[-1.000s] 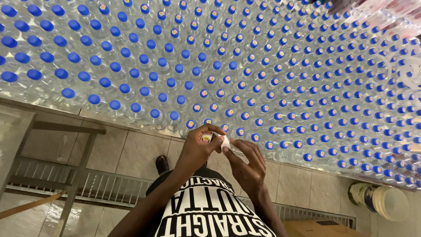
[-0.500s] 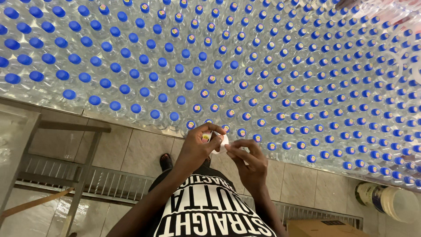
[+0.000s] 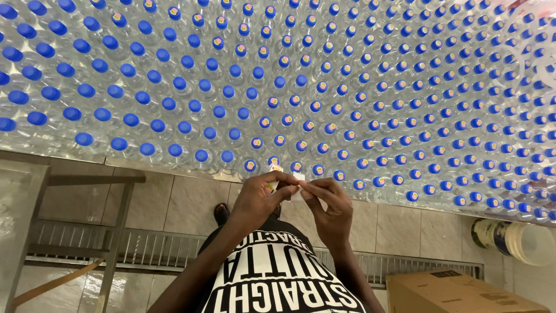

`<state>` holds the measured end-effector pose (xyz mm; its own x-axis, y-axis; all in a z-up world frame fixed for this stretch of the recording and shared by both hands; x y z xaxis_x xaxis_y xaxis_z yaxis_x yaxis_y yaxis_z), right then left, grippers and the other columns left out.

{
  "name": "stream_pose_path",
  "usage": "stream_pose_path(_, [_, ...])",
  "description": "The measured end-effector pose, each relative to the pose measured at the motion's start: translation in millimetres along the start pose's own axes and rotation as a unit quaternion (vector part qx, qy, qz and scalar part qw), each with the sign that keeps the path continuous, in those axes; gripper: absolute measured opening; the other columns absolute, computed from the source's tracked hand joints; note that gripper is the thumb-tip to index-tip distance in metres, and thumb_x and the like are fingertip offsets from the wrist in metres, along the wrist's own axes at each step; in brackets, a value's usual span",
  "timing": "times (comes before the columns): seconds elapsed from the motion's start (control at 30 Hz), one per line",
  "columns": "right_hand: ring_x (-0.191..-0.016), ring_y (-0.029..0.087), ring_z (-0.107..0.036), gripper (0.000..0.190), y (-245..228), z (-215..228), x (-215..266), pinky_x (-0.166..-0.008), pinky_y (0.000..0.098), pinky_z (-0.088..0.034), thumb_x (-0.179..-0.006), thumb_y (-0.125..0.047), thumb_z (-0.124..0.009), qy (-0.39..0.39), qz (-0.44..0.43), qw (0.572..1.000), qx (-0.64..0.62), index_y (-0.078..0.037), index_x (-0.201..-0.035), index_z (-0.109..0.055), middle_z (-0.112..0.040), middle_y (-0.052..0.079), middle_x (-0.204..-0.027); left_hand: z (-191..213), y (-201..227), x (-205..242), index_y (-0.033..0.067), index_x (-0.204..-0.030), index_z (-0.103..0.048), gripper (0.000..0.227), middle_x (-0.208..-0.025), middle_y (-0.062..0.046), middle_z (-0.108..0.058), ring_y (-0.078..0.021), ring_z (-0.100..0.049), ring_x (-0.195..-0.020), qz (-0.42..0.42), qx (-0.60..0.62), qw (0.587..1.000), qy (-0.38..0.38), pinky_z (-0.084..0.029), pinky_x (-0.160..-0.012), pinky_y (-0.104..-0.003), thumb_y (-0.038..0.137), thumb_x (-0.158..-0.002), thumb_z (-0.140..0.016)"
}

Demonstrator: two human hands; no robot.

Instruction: The person stands in front of a large display of water bottles and repeatedly applies small stickers to the blue caps. They hold a roll of stickers in one hand and use the other hand to peel off individual stickers and place them on the bottles.

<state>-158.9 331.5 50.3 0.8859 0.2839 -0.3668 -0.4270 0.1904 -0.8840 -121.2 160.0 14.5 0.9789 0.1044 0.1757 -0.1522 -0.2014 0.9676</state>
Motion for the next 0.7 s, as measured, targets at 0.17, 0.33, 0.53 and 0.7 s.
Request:
stream_pose_path(0.17, [-0.084,0.024,-0.077,0.019,-2,-4,-1,-0.080,0.0391,-0.061,-0.093,0.004,-0.083,-0.002,-0.007,1.000,0.008,0.000,-0.111,-0.086,-0.077,0.016,-0.092,3,-1,-2,0.0028,-0.113,-0.084,0.021,-0.084,-0.016,-0.082,-0.0211,-0.077,-0.085,-0.011,-0.027,1.000,0.009,-0.062,-0.087,-0.041,0.018,-0.098,-0.083])
stream_pose_path(0.33, [-0.086,0.026,-0.077,0.034,-9,-4,-2,-0.085,0.0422,-0.063,-0.093,0.001,-0.085,0.017,0.013,0.999,0.043,0.002,-0.126,-0.079,-0.076,0.015,-0.094,3,9,-3,0.0021,-0.113,-0.083,0.019,-0.087,-0.017,-0.082,-0.0225,-0.076,-0.089,-0.011,-0.036,0.999,0.004,-0.061,-0.087,-0.043,0.015,-0.099,-0.081])
stream_pose_path(0.53, [-0.085,0.025,-0.077,0.030,7,-1,1,-0.089,0.0417,-0.063,-0.092,0.000,-0.086,0.030,-0.018,0.999,-0.004,0.007,-0.120,-0.079,-0.076,0.016,-0.092,2,6,-3,0.0034,-0.114,-0.082,0.018,-0.089,-0.016,-0.082,-0.0228,-0.077,-0.092,-0.022,-0.050,0.998,0.001,-0.062,-0.089,-0.043,0.015,-0.100,-0.080])
stream_pose_path(0.7, [-0.086,0.021,-0.074,0.023,14,-3,-3,-0.091,0.0400,-0.064,-0.092,-0.003,-0.087,0.010,-0.068,0.996,-0.056,0.007,-0.112,-0.081,-0.074,0.015,-0.093,-1,9,-2,0.0025,-0.115,-0.082,0.018,-0.092,-0.019,-0.082,-0.0269,-0.078,-0.093,-0.027,-0.059,0.998,-0.009,-0.062,-0.091,-0.046,0.014,-0.101,-0.079])
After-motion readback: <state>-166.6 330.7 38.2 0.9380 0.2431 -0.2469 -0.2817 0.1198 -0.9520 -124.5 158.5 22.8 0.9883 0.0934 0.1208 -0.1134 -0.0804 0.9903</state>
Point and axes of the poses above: each hand's wrist, its own x-axis away from the middle knuckle, its own z-axis out of the back of the hand, y = z × x, the point moved 8 cm from there along -x, towards the middle knuckle
